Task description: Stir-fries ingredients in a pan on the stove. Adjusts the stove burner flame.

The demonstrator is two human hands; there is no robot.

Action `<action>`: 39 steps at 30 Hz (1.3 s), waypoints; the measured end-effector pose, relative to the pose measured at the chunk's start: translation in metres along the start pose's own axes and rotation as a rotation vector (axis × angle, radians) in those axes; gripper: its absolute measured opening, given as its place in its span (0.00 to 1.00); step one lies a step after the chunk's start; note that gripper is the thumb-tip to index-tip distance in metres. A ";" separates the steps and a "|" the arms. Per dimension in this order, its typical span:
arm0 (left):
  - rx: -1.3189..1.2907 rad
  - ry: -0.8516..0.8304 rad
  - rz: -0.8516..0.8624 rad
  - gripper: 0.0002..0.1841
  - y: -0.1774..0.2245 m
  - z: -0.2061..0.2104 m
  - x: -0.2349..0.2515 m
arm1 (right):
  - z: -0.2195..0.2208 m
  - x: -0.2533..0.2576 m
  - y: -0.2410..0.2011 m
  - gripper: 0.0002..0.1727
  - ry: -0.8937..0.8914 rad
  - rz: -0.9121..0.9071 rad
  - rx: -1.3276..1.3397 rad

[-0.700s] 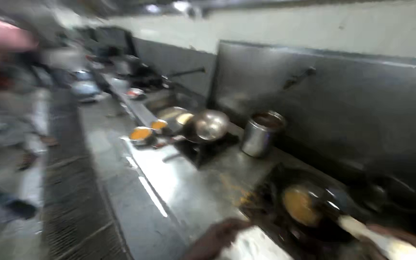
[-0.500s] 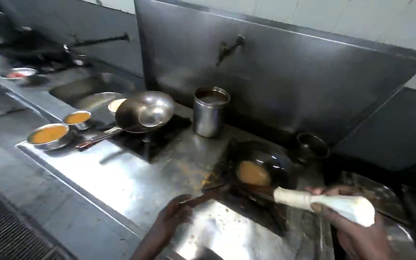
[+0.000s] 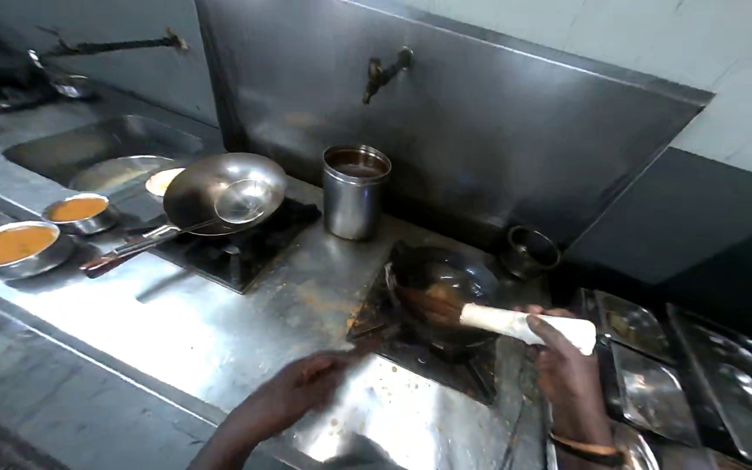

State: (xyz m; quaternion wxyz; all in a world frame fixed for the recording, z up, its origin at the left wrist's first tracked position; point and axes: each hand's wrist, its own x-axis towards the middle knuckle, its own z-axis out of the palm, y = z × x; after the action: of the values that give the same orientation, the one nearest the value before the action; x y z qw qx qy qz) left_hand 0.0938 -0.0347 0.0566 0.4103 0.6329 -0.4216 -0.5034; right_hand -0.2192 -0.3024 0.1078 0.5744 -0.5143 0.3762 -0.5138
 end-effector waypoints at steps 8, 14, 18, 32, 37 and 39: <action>-0.044 -0.442 0.149 0.13 -0.027 0.055 0.016 | -0.015 0.012 0.030 0.30 0.004 -0.434 -0.409; -0.011 -0.390 0.154 0.14 -0.018 0.042 0.005 | 0.005 -0.025 0.005 0.29 -0.144 -0.343 -0.537; -0.036 -0.355 0.148 0.16 -0.029 0.039 0.003 | 0.006 -0.052 -0.051 0.28 -0.235 -0.260 -0.392; -0.171 -0.348 0.009 0.27 -0.022 0.041 0.009 | -0.042 -0.027 -0.077 0.30 -0.051 -0.781 -0.491; -0.593 -0.236 -0.084 0.31 -0.032 0.060 0.029 | -0.048 -0.063 -0.010 0.24 -0.069 -0.703 -0.634; -0.728 -0.259 -0.129 0.27 -0.033 0.068 0.038 | -0.063 -0.081 0.047 0.23 -0.122 -0.584 -0.785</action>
State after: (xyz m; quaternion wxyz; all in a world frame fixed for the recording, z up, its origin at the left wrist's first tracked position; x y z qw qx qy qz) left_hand 0.0364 -0.0666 0.0038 0.5186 0.4024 -0.2230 -0.7206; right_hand -0.2858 -0.2388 0.0420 0.1902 -0.8050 0.3472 -0.4419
